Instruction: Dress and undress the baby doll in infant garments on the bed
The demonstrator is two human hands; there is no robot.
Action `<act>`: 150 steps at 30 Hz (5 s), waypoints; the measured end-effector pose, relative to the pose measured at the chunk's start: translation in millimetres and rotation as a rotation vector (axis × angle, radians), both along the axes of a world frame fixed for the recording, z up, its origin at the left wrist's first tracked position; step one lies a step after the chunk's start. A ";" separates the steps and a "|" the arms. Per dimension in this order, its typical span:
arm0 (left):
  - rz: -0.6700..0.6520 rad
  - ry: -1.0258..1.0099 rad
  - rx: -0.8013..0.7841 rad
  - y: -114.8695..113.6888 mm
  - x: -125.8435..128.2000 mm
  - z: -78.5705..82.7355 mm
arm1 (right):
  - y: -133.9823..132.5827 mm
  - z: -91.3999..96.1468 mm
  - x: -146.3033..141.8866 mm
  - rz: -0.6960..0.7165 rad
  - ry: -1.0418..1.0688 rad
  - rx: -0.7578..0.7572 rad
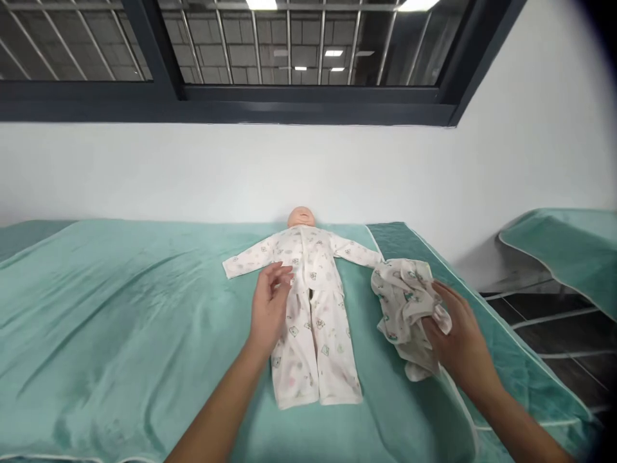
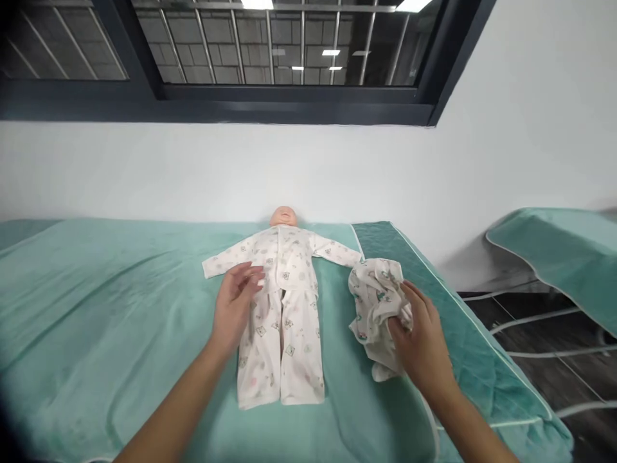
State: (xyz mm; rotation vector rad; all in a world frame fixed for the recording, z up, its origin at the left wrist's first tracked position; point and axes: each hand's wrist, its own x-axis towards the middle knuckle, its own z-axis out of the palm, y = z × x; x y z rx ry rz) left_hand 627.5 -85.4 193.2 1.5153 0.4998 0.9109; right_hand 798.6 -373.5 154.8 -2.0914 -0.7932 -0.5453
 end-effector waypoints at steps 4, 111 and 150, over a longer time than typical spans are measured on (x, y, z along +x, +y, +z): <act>0.085 0.088 0.168 34.0 32.8 -0.6 | 54.8 32.1 -42.7 0.154 -0.093 0.139; -0.246 0.209 0.330 102.0 96.4 -15.8 | 236.0 13.3 23.3 0.542 0.321 0.057; -0.324 0.217 0.607 93.4 89.8 -8.2 | 242.2 11.7 20.7 0.404 0.529 0.355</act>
